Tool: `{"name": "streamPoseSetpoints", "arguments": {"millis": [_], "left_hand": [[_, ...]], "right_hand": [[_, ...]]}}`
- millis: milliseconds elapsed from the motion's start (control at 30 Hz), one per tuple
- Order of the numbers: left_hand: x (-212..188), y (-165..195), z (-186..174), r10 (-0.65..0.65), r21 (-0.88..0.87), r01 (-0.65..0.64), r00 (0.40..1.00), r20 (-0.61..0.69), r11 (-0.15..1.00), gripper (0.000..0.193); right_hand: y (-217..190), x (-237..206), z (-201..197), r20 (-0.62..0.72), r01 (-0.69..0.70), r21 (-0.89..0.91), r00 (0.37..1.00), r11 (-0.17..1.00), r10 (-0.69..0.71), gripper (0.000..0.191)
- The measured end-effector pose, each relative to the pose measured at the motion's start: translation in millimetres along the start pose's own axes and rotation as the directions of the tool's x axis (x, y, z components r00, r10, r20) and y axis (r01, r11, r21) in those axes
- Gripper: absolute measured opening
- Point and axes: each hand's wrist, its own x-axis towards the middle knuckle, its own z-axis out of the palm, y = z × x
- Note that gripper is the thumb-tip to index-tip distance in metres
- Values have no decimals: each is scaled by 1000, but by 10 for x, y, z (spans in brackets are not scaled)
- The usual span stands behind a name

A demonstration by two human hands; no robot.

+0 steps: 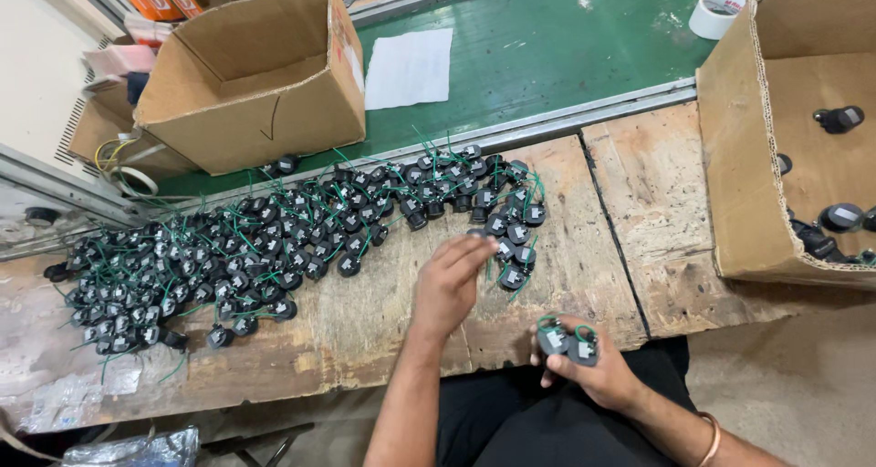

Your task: The person sits at a factory workbench and packs small black wired components into orange plastic bags, folding each bag closed and placing the filled bags into a cardboard box. They then handle the black components directly, arranging them and coiling their green wires before placing them into the box.

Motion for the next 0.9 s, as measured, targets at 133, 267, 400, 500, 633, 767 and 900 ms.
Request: {"name": "streamPoseSetpoints", "arguments": {"millis": [133, 267, 400, 500, 633, 767, 900], "left_hand": [[200, -226, 19, -36, 219, 5, 990, 135, 976, 36], [49, -263, -81, -353, 69, 350, 935, 28, 934, 22], [-153, 62, -69, -379, -374, 318, 920, -99, 871, 27], [-317, 498, 47, -328, -422, 302, 945, 14, 855, 24], [-322, 801, 205, -373, -502, 324, 928, 2, 802, 21], [-301, 826, 177, -174, -490, 116, 982, -75, 864, 21], [-398, 724, 82, -10, -493, -30, 997, -78, 870, 27]], "right_hand": [[85, -27, -60, -63, -2, 407, 998, 914, 30, 54], [28, 19, -87, -125, 39, 429, 992, 903, 17, 55], [30, 141, -33, -153, 45, 507, 987, 861, 39, 56], [144, 200, 20, -99, 21, 545, 994, 838, 39, 56], [329, 180, 15, -18, -85, 555, 993, 828, 114, 60], [389, 99, -71, -46, -61, 566, 993, 822, 105, 54], [357, 25, -133, -80, -4, 560, 995, 828, 59, 49]]}}
